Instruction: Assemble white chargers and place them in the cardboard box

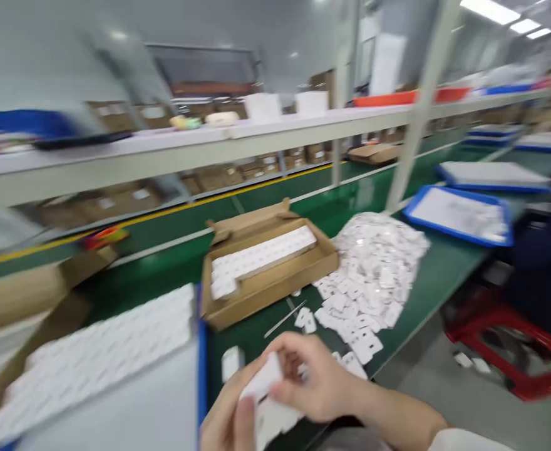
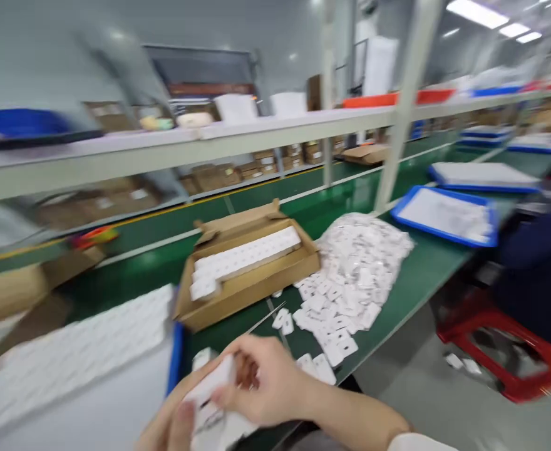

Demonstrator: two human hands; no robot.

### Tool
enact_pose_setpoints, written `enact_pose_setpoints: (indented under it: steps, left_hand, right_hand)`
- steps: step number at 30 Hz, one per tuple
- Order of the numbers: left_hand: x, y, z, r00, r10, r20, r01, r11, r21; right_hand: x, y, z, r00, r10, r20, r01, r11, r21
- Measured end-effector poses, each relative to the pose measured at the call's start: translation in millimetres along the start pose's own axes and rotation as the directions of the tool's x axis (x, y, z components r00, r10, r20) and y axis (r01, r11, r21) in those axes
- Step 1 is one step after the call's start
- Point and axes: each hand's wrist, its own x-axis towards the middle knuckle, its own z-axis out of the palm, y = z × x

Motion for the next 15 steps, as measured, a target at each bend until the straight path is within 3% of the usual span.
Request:
enact_pose_setpoints:
  steps: [4, 9, 15]
  left_hand:
    - [-3.2, 34.4, -9.9, 0.996, 0.039, 0.077, -0.034, 0.998, -0.062]
    - [-4.5, 44.9, -16.1, 0.987, -0.089, 0.134, 0.112, 0.978, -0.176]
    - [-10.4, 52.1, -22.8, 0.994, -0.047, 0.100, 0.063, 0.984, -0.166]
  right_hand:
    - [4.1, -7.7, -2.4, 0.995, 0.048, 0.085, -0.048, 0.999, -0.003]
    - [5.8, -12.6, -2.7, 0.974, 0.173, 0.146, -0.178, 0.984, 0.021]
    - [2.7, -14.5, 0.8, 0.977, 0.150, 0.150, -0.157, 0.987, 0.038]
